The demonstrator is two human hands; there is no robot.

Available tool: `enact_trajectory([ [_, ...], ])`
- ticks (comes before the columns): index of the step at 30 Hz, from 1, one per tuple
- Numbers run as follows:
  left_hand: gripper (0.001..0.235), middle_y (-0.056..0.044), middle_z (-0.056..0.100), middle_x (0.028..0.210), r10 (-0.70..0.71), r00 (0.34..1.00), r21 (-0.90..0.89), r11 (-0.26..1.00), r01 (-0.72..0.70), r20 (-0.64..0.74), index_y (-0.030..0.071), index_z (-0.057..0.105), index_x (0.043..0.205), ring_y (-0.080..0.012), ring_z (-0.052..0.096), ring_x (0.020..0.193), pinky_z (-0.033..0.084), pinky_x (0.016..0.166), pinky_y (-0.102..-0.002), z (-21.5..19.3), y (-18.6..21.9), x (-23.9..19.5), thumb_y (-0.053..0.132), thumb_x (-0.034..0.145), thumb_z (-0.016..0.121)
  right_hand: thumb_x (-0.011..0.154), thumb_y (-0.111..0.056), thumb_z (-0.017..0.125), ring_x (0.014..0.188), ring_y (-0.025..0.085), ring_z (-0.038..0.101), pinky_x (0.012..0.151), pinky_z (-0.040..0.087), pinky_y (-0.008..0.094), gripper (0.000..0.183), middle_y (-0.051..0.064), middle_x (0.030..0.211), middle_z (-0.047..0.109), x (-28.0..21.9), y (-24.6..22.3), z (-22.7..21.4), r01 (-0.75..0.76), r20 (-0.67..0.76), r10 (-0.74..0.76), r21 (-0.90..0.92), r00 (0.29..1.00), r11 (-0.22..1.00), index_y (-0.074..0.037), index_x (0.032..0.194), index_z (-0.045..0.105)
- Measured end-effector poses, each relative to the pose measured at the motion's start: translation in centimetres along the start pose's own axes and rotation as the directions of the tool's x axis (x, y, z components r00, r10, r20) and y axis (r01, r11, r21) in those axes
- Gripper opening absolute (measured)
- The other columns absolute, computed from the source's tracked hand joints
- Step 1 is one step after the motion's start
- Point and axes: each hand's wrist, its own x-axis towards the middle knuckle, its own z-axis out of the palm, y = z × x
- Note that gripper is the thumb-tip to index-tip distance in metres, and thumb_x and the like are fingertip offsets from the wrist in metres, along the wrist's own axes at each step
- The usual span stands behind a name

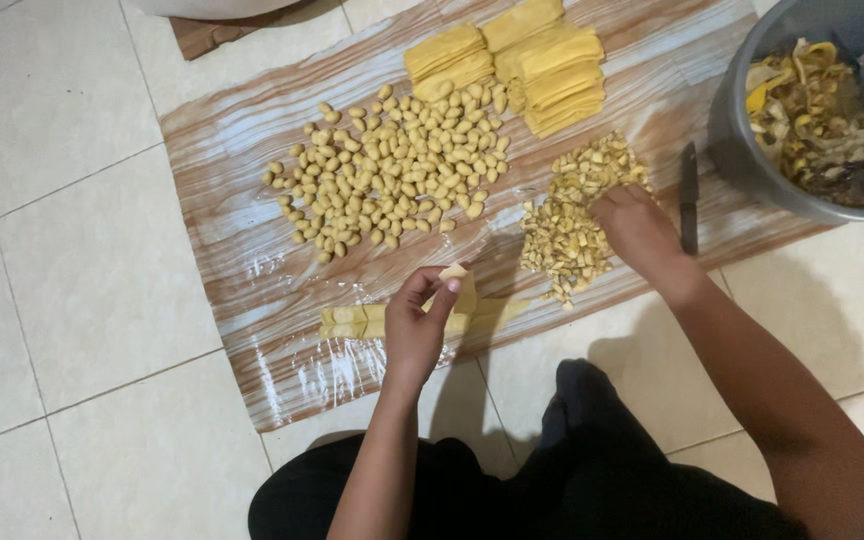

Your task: The person sits on the floor and repeatedly wraps small pieces of filling with thin yellow sheets. They pick up a sheet, place a small amount of filling, fold the sheet around the filling, and place the wrapped item on a growing pile.

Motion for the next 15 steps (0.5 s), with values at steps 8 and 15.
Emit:
enact_trajectory([
  [8, 0.024, -0.003, 0.073, 0.102, 0.139, 0.986, 0.26, 0.952, -0.159, 0.091, 0.008, 0.072, 0.102, -0.0117, 0.068, 0.098, 0.053, 0.089, -0.027, 2.5, 1.4, 0.2, 0.018, 0.083, 0.083, 0.092, -0.013, 0.075, 0.09, 0.021, 0.073, 0.082, 0.059, 0.032, 0.015, 0.011, 0.097, 0.074, 1.2, -3.2, -2.3, -0.306, 0.113, 0.315, 0.672, 0.942, 0.674, -0.004, 0.1, 0.065],
  [15, 0.016, -0.002, 0.056, 0.086, 0.021, 0.997, -0.145, 0.989, -0.031, -0.075, 0.002, 0.07, 0.106, -0.0089, 0.052, 0.076, 0.043, 0.067, -0.024, 4.7, 1.5, 1.0, 0.008, 0.096, 0.081, 0.099, -0.008, 0.068, 0.092, 0.013, 0.067, 0.085, 0.055, 0.027, 0.008, 0.006, 0.1, 0.072, 0.8, -12.5, -3.3, -0.263, 0.27, 0.154, 0.963, 0.951, -0.065, -0.003, 0.105, 0.068],
])
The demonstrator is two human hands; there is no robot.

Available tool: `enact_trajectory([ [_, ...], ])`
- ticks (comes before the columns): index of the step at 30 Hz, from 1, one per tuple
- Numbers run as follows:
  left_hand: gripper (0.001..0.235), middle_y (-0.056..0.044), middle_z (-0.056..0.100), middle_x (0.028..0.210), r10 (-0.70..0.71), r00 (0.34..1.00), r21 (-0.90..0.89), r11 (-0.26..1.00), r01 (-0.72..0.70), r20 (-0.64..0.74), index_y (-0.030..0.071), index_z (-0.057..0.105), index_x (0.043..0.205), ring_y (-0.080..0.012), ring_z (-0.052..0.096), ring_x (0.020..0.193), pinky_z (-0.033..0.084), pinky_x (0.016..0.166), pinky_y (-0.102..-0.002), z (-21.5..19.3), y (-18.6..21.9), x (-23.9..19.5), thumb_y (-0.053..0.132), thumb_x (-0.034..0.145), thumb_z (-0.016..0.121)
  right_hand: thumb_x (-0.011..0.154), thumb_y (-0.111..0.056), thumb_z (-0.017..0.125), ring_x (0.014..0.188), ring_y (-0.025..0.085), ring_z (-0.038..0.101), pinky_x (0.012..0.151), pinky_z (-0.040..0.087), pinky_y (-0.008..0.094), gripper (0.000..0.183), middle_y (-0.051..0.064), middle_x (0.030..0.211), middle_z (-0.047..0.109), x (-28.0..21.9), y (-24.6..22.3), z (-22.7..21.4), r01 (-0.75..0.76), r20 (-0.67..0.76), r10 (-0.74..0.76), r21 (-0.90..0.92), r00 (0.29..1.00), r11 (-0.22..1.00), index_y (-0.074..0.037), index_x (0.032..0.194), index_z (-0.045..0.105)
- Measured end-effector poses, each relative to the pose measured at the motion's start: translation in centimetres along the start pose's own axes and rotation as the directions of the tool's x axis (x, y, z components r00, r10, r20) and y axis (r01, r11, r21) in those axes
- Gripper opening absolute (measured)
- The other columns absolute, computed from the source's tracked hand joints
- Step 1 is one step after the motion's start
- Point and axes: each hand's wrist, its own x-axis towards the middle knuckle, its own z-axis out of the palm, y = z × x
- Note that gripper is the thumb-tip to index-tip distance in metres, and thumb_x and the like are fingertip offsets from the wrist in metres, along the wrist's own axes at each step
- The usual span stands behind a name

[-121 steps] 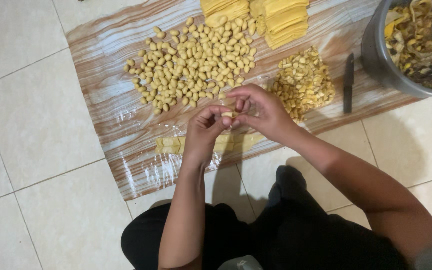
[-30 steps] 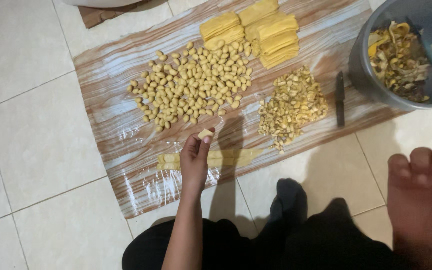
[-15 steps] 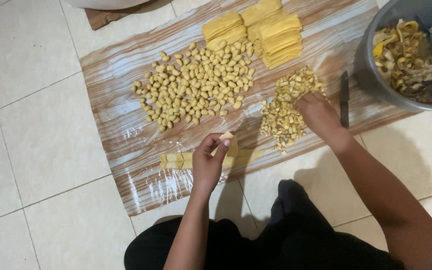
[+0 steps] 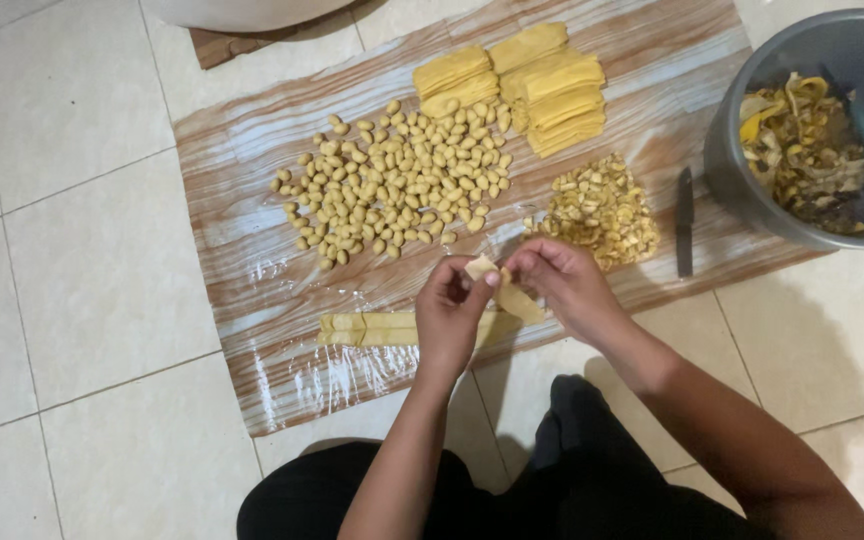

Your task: The person sits on the floor and repeatedly wraps small pieces of filling with thin yellow sheets. They pick up a sheet, place a small amount of filling, fold the sheet around the filling, and place the wrapped item on a growing pile.

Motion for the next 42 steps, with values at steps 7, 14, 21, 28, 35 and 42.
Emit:
enact_trajectory([
  [7, 0.028, 0.003, 0.059, 0.089, 0.035, 0.998, -0.2, 0.979, -0.045, -0.057, 0.005, 0.065, 0.115, -0.0063, 0.055, 0.08, 0.047, 0.07, -0.022, 0.0, 0.2, -0.3, 0.003, 0.089, 0.077, 0.09, 0.002, 0.074, 0.094, 0.013, 0.065, 0.083, 0.053, 0.028, 0.019, 0.005, 0.102, 0.068, -2.3, -0.9, 1.9, -0.036, -0.002, 0.036, 0.145, 0.999, 0.989, -0.003, 0.106, 0.063],
  [14, 0.022, -0.001, 0.067, 0.105, 0.442, 0.878, -0.001, 0.893, -0.45, 0.185, 0.006, 0.064, 0.105, -0.0121, 0.062, 0.105, 0.051, 0.096, -0.03, -0.8, 1.6, -1.6, 0.004, 0.09, 0.08, 0.092, 0.005, 0.066, 0.107, 0.016, 0.07, 0.094, 0.057, 0.032, 0.015, 0.006, 0.101, 0.068, -0.2, -1.1, 1.2, 0.125, -0.107, -0.1, 0.266, 0.989, 0.956, -0.005, 0.1, 0.059],
  [21, 0.024, 0.0, 0.064, 0.092, 0.086, 0.995, -0.248, 0.964, -0.094, -0.045, 0.013, 0.067, 0.108, -0.0108, 0.06, 0.086, 0.053, 0.077, -0.027, 0.1, 2.4, -0.3, 0.009, 0.087, 0.079, 0.101, 0.0, 0.065, 0.096, 0.016, 0.065, 0.087, 0.055, 0.03, 0.008, 0.009, 0.104, 0.069, -1.1, -1.1, 1.5, 0.068, 0.073, -0.091, 0.269, 0.993, 0.961, 0.002, 0.109, 0.067],
  [28, 0.027, -0.001, 0.066, 0.103, -0.04, 0.986, -0.134, 0.989, 0.062, 0.16, 0.007, 0.066, 0.115, -0.01, 0.063, 0.093, 0.054, 0.081, -0.026, -0.4, 1.9, -0.3, 0.01, 0.09, 0.076, 0.094, -0.003, 0.073, 0.098, 0.011, 0.066, 0.088, 0.054, 0.025, 0.016, 0.006, 0.104, 0.069, -2.0, -2.7, 2.3, 0.191, 0.015, -0.192, -0.189, 0.981, 0.963, -0.001, 0.107, 0.064],
  [35, 0.02, -0.004, 0.067, 0.112, -0.054, 0.925, -0.261, 0.952, 0.161, 0.375, 0.003, 0.065, 0.116, -0.0118, 0.062, 0.108, 0.051, 0.098, -0.027, -1.9, 2.0, 0.5, 0.011, 0.099, 0.071, 0.091, -0.007, 0.072, 0.099, 0.012, 0.066, 0.087, 0.059, 0.029, 0.05, 0.004, 0.109, 0.067, -2.8, -5.3, 3.0, 0.379, 0.158, -0.349, -0.514, 0.924, 0.769, -0.003, 0.138, 0.055],
  [42, 0.022, -0.004, 0.065, 0.102, -0.144, 0.916, -0.285, 0.922, 0.261, 0.374, 0.007, 0.058, 0.117, -0.0136, 0.064, 0.095, 0.056, 0.082, -0.031, -1.7, 1.5, 0.9, 0.012, 0.099, 0.069, 0.086, -0.018, 0.083, 0.089, 0.016, 0.073, 0.076, 0.059, 0.031, 0.024, 0.003, 0.099, 0.072, -2.1, -6.2, 2.8, 0.359, 0.177, -0.333, -0.683, 0.926, 0.636, -0.01, 0.105, 0.07],
])
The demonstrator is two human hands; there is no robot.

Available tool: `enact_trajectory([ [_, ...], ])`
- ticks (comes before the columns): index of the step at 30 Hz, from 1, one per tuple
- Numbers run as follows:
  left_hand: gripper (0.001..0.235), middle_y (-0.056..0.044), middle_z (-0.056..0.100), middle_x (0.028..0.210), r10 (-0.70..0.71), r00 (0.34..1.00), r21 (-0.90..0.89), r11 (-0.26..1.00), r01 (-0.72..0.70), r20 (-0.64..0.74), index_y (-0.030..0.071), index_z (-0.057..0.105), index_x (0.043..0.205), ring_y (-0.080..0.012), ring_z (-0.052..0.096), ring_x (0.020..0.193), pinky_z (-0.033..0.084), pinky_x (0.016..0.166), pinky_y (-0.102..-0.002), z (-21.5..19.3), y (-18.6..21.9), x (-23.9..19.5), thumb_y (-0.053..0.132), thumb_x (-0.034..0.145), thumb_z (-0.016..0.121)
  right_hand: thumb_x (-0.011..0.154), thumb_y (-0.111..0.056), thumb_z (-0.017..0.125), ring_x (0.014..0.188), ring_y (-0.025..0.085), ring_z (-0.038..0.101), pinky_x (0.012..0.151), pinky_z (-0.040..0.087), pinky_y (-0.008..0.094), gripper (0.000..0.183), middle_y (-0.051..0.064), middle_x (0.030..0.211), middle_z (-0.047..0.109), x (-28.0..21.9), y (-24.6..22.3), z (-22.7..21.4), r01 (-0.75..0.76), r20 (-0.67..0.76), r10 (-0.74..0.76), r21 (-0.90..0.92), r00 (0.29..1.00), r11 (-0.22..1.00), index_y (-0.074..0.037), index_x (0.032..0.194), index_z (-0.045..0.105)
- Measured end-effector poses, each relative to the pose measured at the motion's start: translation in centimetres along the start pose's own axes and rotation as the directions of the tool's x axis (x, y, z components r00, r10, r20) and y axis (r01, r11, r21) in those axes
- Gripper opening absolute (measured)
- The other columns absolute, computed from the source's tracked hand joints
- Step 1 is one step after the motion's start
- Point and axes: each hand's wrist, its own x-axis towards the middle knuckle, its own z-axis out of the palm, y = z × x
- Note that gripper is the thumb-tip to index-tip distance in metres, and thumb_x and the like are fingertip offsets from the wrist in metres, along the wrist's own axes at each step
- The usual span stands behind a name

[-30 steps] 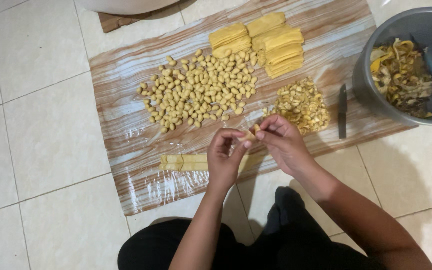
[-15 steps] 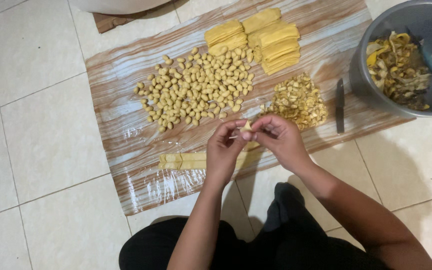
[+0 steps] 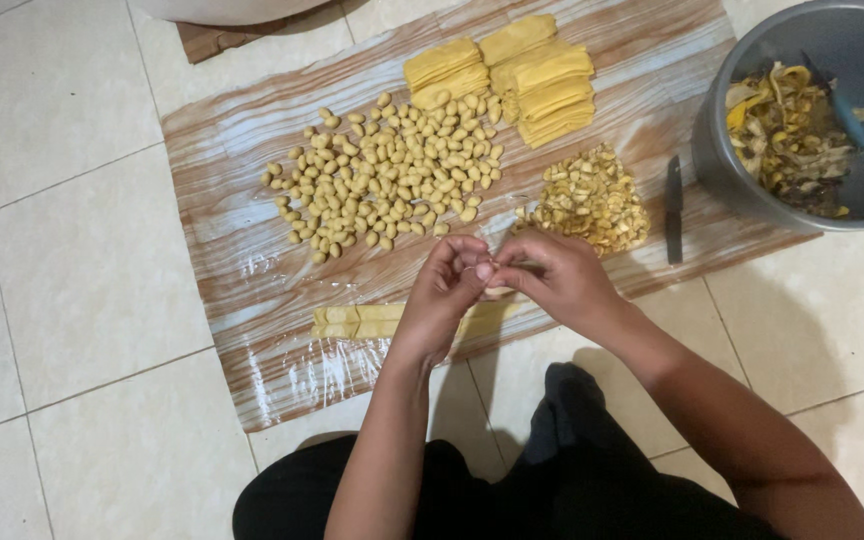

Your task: The person sits on the floor and repeatedly wraps small pieces of filling with thin yellow sheets. They pick up a sheet, place a small amount of filling, fold the sheet around the filling, and place the wrapped item on a growing pile.

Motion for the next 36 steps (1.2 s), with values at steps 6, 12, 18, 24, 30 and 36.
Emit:
enact_trajectory([
  [6, 0.021, -0.002, 0.069, 0.092, -0.095, 0.989, 0.232, 0.965, 0.118, -0.11, 0.01, 0.056, 0.11, -0.0115, 0.066, 0.086, 0.056, 0.072, -0.032, -0.6, 0.5, -0.9, 0.017, 0.094, 0.068, 0.085, -0.02, 0.079, 0.086, 0.014, 0.072, 0.075, 0.058, 0.029, 0.027, 0.002, 0.099, 0.072, 0.1, 0.5, -0.5, 0.017, 0.19, -0.01, -0.034, 0.982, 0.999, -0.015, 0.112, 0.076],
  [12, 0.015, -0.004, 0.065, 0.092, -0.02, 1.0, 0.405, 0.914, 0.011, 0.018, 0.003, 0.068, 0.108, -0.0137, 0.058, 0.084, 0.048, 0.076, -0.031, -0.3, 1.1, -2.1, 0.014, 0.099, 0.073, 0.089, -0.018, 0.079, 0.083, 0.011, 0.068, 0.073, 0.054, 0.025, 0.015, 0.0, 0.089, 0.071, -0.5, 2.0, -0.9, -0.112, 0.212, 0.077, 0.159, 0.974, 0.981, -0.009, 0.101, 0.075],
  [18, 0.028, -0.003, 0.072, 0.103, 0.107, 0.99, 0.21, 0.97, -0.124, 0.09, 0.007, 0.067, 0.11, -0.011, 0.069, 0.096, 0.058, 0.088, -0.03, 0.8, 1.0, -2.3, 0.008, 0.085, 0.08, 0.092, -0.011, 0.077, 0.079, 0.007, 0.062, 0.071, 0.053, 0.023, 0.025, 0.0, 0.087, 0.067, -0.5, 2.8, 0.1, -0.239, 0.212, 0.154, 0.469, 0.965, 0.85, -0.001, 0.112, 0.064],
  [24, 0.045, -0.006, 0.075, 0.097, 0.063, 0.997, -0.048, 0.997, -0.061, 0.039, 0.011, 0.053, 0.128, -0.0128, 0.07, 0.094, 0.057, 0.086, -0.028, -0.5, 0.4, -1.3, 0.004, 0.089, 0.075, 0.093, -0.012, 0.073, 0.078, 0.01, 0.059, 0.068, 0.049, 0.025, 0.045, -0.001, 0.088, 0.064, -0.6, 1.5, -0.9, -0.167, 0.24, 0.075, 0.391, 0.968, 0.905, -0.014, 0.137, 0.065],
  [30, 0.038, -0.002, 0.068, 0.101, -0.076, 0.997, 0.154, 0.985, 0.077, -0.018, 0.007, 0.053, 0.124, -0.0125, 0.068, 0.087, 0.057, 0.071, -0.029, -1.0, -0.8, -1.2, 0.009, 0.093, 0.074, 0.084, -0.024, 0.082, 0.083, 0.016, 0.07, 0.071, 0.055, 0.033, 0.029, 0.002, 0.092, 0.073, -0.8, 0.1, -0.7, 0.02, 0.173, -0.006, -0.08, 0.985, 0.997, -0.014, 0.11, 0.076],
  [36, 0.024, -0.004, 0.071, 0.091, -0.179, 0.983, 0.134, 0.974, 0.182, -0.035, 0.009, 0.056, 0.115, -0.0123, 0.068, 0.08, 0.051, 0.067, -0.025, -2.1, -2.9, -1.7, 0.018, 0.097, 0.069, 0.082, -0.024, 0.082, 0.08, 0.017, 0.068, 0.069, 0.053, 0.033, 0.024, 0.004, 0.089, 0.069, -2.0, 1.5, -0.1, -0.003, 0.206, 0.013, -0.046, 0.978, 0.999, -0.01, 0.101, 0.076],
])
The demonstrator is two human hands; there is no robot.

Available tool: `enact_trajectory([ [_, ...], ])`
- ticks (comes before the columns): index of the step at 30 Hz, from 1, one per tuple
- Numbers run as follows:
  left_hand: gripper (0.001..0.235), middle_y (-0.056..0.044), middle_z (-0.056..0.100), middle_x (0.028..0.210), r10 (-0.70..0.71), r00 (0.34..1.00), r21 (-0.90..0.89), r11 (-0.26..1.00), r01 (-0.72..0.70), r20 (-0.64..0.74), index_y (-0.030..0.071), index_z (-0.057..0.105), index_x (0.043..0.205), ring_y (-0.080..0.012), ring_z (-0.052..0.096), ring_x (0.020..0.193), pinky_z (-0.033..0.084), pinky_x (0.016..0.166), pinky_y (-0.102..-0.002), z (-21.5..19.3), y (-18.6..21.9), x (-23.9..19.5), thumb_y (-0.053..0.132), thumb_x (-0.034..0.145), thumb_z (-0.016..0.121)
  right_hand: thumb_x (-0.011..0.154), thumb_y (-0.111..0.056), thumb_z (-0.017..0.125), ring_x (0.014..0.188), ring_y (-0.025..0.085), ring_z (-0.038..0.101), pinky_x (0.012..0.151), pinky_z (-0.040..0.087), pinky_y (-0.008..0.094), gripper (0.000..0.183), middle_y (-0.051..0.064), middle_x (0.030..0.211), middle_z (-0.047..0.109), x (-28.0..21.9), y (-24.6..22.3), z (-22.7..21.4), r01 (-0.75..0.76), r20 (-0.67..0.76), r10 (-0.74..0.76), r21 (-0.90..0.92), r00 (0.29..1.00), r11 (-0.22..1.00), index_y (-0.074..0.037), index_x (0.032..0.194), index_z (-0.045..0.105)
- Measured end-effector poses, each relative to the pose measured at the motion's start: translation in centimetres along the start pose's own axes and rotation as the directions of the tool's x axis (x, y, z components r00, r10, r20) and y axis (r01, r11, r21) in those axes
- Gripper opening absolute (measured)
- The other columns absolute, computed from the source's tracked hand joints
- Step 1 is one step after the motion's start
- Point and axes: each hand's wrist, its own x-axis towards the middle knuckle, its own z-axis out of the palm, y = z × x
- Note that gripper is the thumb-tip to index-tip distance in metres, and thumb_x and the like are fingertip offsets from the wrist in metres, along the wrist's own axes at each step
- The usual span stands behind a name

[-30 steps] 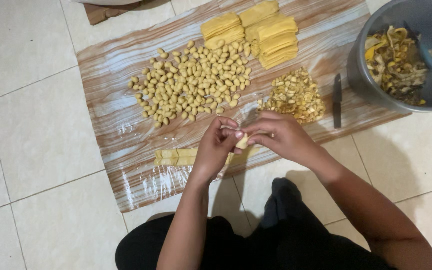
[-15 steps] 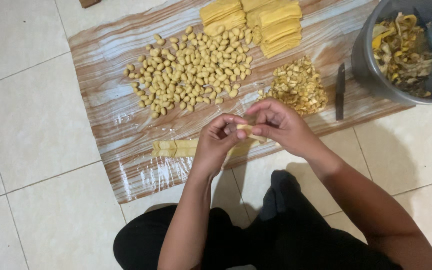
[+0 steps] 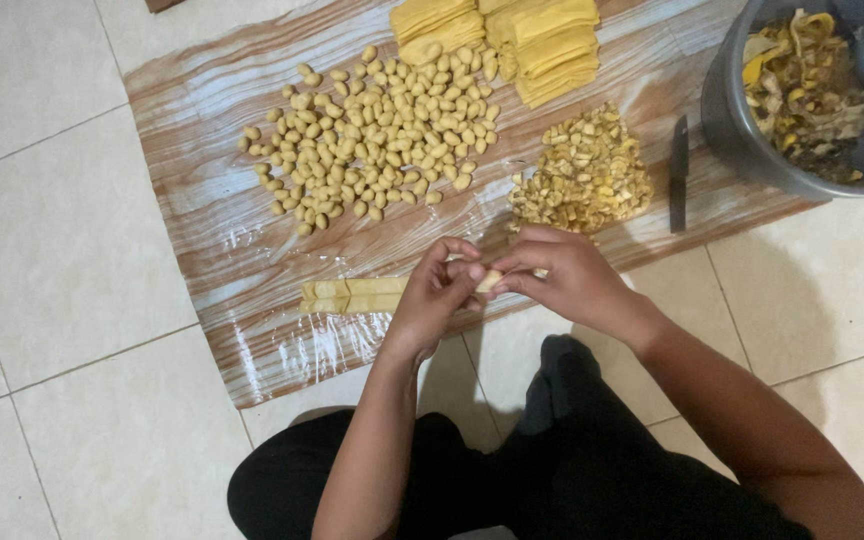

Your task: The person sits on the floor and repeatedly wraps small pieces of filling with thin yellow sheets. They pick up a sheet, place a small amount of filling, fold the sheet around the filling, and place the wrapped item on a growing pile.

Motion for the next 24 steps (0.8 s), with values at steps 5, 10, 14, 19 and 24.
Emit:
enact_trajectory([
  [5, 0.017, -0.003, 0.071, 0.089, 0.093, 0.994, 0.25, 0.963, -0.105, 0.063, 0.004, 0.071, 0.108, -0.0106, 0.063, 0.079, 0.052, 0.072, -0.027, 0.0, -0.6, 0.3, 0.018, 0.097, 0.07, 0.082, -0.025, 0.082, 0.077, 0.018, 0.065, 0.067, 0.051, 0.033, 0.023, 0.006, 0.084, 0.065, -0.6, 2.0, 1.1, -0.197, 0.109, 0.185, 0.113, 0.977, 0.974, -0.007, 0.094, 0.074],
  [10, 0.018, -0.009, 0.075, 0.091, 0.07, 0.998, 0.683, 0.729, -0.045, -0.009, 0.006, 0.071, 0.108, -0.02, 0.071, 0.08, 0.056, 0.075, -0.032, 2.1, 1.0, 1.7, 0.02, 0.096, 0.073, 0.088, -0.025, 0.079, 0.082, 0.015, 0.066, 0.071, 0.053, 0.032, 0.02, 0.004, 0.088, 0.068, -1.1, 3.8, 1.6, -0.186, 0.051, 0.183, 0.048, 0.982, 0.981, -0.006, 0.09, 0.071],
  [14, 0.032, -0.005, 0.079, 0.113, 0.669, 0.699, 0.89, 0.121, -0.439, 0.254, 0.019, 0.071, 0.112, -0.0282, 0.074, 0.101, 0.055, 0.088, -0.035, 2.0, 2.8, 4.4, 0.019, 0.08, 0.07, 0.084, -0.026, 0.08, 0.079, 0.016, 0.066, 0.072, 0.052, 0.032, 0.019, 0.004, 0.086, 0.068, -1.1, 5.2, 0.4, -0.28, -0.029, 0.282, 0.056, 0.959, 0.958, -0.009, 0.092, 0.077],
  [19, 0.032, -0.017, 0.075, 0.112, 0.315, 0.905, 0.675, 0.604, -0.423, 0.285, 0.005, 0.075, 0.115, -0.0269, 0.069, 0.095, 0.052, 0.085, -0.041, 1.6, 1.0, 4.8, 0.02, 0.087, 0.081, 0.094, -0.032, 0.074, 0.099, 0.019, 0.062, 0.089, 0.051, 0.031, 0.024, 0.005, 0.1, 0.067, 0.3, 8.0, -0.4, -0.076, -0.13, 0.097, 0.158, 0.987, 0.985, -0.014, 0.109, 0.08],
  [24, 0.015, -0.005, 0.078, 0.083, 0.068, 0.997, 0.576, 0.817, -0.029, -0.046, 0.006, 0.076, 0.105, -0.0103, 0.063, 0.073, 0.052, 0.07, -0.029, -0.2, -2.5, 4.1, 0.018, 0.097, 0.075, 0.101, -0.033, 0.072, 0.103, 0.022, 0.064, 0.097, 0.05, 0.038, 0.023, 0.007, 0.109, 0.072, 5.9, 16.1, -2.0, -0.461, -0.239, 0.406, -0.265, 0.882, 0.847, -0.016, 0.116, 0.079],
])
